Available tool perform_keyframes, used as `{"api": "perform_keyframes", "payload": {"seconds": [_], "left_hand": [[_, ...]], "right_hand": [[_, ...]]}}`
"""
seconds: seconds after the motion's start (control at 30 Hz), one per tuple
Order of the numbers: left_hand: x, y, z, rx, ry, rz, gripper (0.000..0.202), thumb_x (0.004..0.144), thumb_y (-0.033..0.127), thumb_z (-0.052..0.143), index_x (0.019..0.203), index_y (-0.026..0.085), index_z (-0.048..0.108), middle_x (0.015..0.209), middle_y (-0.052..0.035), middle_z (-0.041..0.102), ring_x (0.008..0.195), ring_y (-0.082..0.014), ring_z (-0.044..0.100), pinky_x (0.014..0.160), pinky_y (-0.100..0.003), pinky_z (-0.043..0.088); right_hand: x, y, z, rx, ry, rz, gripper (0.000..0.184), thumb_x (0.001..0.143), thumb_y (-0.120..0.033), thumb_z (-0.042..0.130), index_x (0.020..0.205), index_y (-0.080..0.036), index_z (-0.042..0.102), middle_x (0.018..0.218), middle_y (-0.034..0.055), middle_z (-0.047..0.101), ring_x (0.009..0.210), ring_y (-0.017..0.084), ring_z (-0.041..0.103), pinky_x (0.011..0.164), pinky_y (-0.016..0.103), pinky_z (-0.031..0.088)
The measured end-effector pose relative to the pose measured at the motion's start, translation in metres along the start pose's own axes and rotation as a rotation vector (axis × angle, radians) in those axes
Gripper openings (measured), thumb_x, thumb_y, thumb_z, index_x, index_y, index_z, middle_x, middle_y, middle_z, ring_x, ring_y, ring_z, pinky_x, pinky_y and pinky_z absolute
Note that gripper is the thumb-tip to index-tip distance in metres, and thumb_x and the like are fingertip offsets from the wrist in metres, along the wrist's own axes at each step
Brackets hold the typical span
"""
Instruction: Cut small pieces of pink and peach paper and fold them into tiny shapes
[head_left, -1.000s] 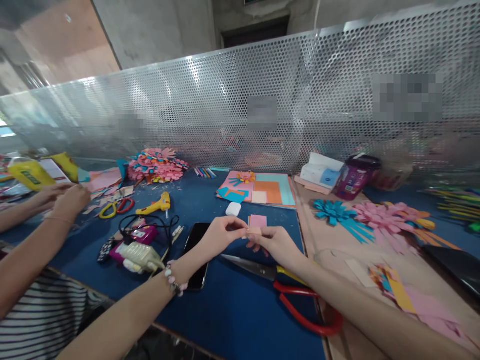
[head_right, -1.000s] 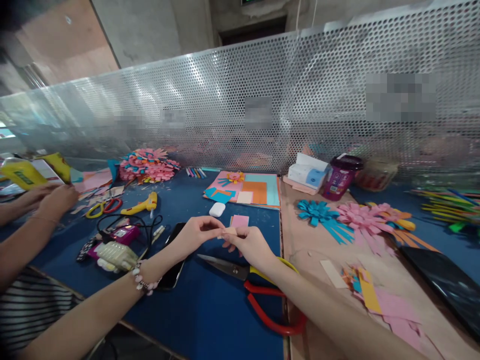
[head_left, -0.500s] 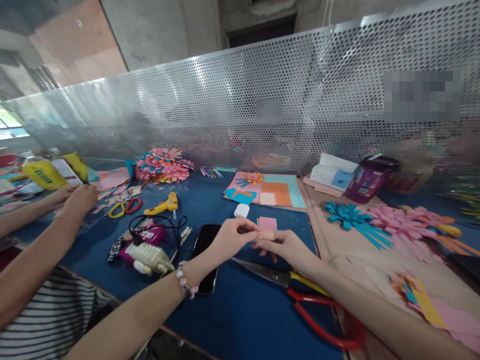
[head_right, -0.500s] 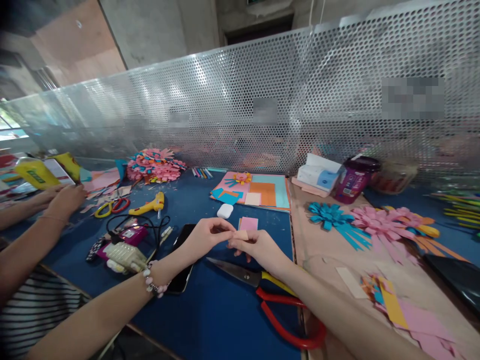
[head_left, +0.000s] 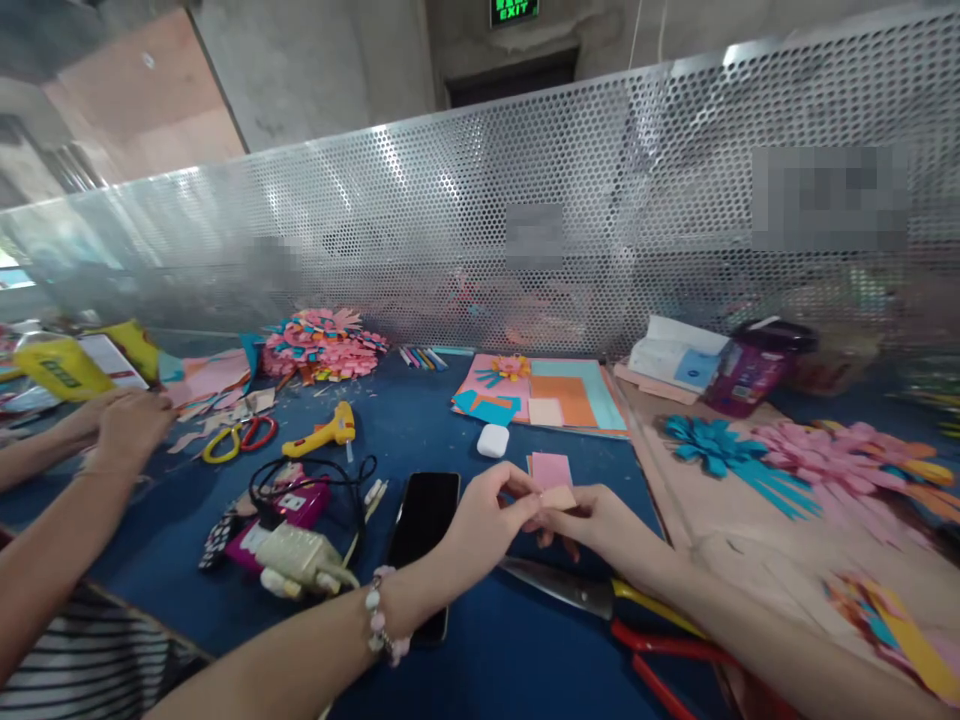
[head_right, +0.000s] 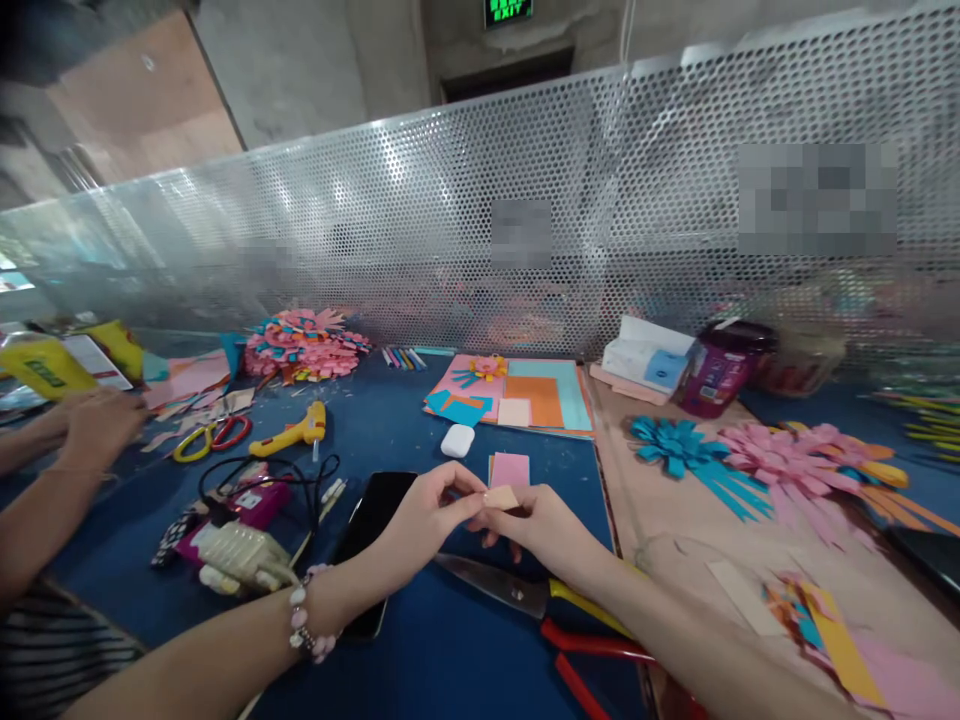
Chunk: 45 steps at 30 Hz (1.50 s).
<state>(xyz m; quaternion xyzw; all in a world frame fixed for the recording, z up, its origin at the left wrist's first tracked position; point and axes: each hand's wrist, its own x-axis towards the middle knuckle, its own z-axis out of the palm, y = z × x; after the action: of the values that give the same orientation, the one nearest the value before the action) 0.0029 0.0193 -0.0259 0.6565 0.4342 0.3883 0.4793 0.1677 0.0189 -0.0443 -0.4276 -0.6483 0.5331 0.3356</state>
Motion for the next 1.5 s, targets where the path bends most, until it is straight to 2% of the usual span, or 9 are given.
{"api": "perform_keyframes", "payload": {"seconds": [0.13,0.37,0.5,0.63,0.87,1.0,1.1,1.27,1.5], "left_hand": [[-0.005,0.001,0.000,-0.058,-0.031,-0.027,0.011,0.076,0.025,0.056,0.080,0.015,0.059,0.075,-0.0031,0.062,0.067,-0.0136,0.057,0.064,-0.026,0.045],[-0.004,0.002,-0.002,-0.113,-0.030,-0.063,0.010,0.076,0.024,0.056,0.078,0.014,0.058,0.075,-0.0029,0.061,0.070,-0.0135,0.057,0.066,-0.025,0.044],[-0.001,0.001,-0.002,-0.173,-0.048,-0.101,0.012,0.077,0.026,0.056,0.079,0.014,0.056,0.068,-0.0006,0.058,0.064,-0.0116,0.054,0.064,-0.025,0.043],[0.002,-0.002,-0.002,-0.184,0.005,-0.091,0.012,0.076,0.026,0.057,0.080,0.015,0.057,0.076,-0.0017,0.059,0.070,-0.0115,0.053,0.068,-0.024,0.041],[0.003,-0.006,-0.004,-0.217,0.004,-0.158,0.030,0.080,0.041,0.052,0.094,0.015,0.059,0.086,-0.0056,0.060,0.075,-0.0139,0.051,0.062,-0.025,0.040],[0.003,-0.008,-0.006,-0.245,-0.079,-0.160,0.036,0.082,0.045,0.047,0.097,0.016,0.063,0.089,-0.0073,0.062,0.075,-0.0146,0.052,0.059,-0.025,0.039],[0.005,-0.011,-0.008,-0.258,-0.107,-0.166,0.036,0.081,0.044,0.049,0.097,0.015,0.065,0.088,-0.0081,0.064,0.077,-0.0151,0.053,0.058,-0.024,0.038],[0.007,-0.011,-0.010,-0.295,-0.119,-0.206,0.032,0.081,0.039,0.050,0.097,0.016,0.065,0.092,-0.0086,0.064,0.081,-0.0157,0.055,0.059,-0.024,0.038],[0.004,-0.005,-0.011,-0.137,-0.127,-0.146,0.024,0.077,0.025,0.052,0.095,0.015,0.064,0.084,-0.0071,0.065,0.068,-0.0133,0.054,0.057,-0.025,0.040]], "right_hand": [[0.000,-0.002,0.001,-0.045,-0.015,-0.016,0.030,0.076,-0.042,0.061,0.072,-0.013,0.071,0.061,0.0029,0.063,0.050,0.009,0.050,0.041,0.018,0.038],[0.000,0.001,0.001,-0.042,-0.025,0.022,0.031,0.076,-0.043,0.061,0.080,-0.014,0.072,0.060,0.0034,0.064,0.050,0.009,0.052,0.040,0.017,0.038],[0.001,0.001,0.001,-0.027,-0.018,0.019,0.030,0.077,-0.041,0.060,0.078,-0.013,0.071,0.061,0.0030,0.064,0.051,0.009,0.054,0.040,0.016,0.038],[0.001,-0.002,0.001,0.021,0.007,0.010,0.032,0.080,-0.042,0.056,0.076,-0.013,0.068,0.066,0.0031,0.063,0.051,0.008,0.053,0.038,0.015,0.036],[0.001,0.003,-0.001,0.031,-0.044,0.019,0.032,0.082,-0.043,0.053,0.075,-0.013,0.058,0.060,0.0019,0.060,0.051,0.009,0.054,0.040,0.017,0.034],[0.000,0.005,-0.003,0.010,-0.103,0.003,0.036,0.084,-0.047,0.049,0.072,-0.013,0.055,0.058,-0.0011,0.054,0.046,0.006,0.044,0.043,0.018,0.032],[0.002,0.008,-0.003,0.069,-0.137,-0.018,0.038,0.087,-0.048,0.043,0.074,-0.014,0.052,0.062,-0.0015,0.052,0.045,0.005,0.035,0.043,0.019,0.028],[0.004,0.016,-0.004,0.156,-0.136,0.002,0.036,0.089,-0.048,0.040,0.076,-0.016,0.050,0.065,-0.0021,0.048,0.046,0.005,0.031,0.041,0.019,0.025],[-0.003,-0.002,0.001,-0.114,-0.064,-0.014,0.036,0.089,-0.047,0.039,0.080,-0.016,0.054,0.068,-0.0012,0.048,0.055,0.008,0.039,0.048,0.020,0.031]]}}
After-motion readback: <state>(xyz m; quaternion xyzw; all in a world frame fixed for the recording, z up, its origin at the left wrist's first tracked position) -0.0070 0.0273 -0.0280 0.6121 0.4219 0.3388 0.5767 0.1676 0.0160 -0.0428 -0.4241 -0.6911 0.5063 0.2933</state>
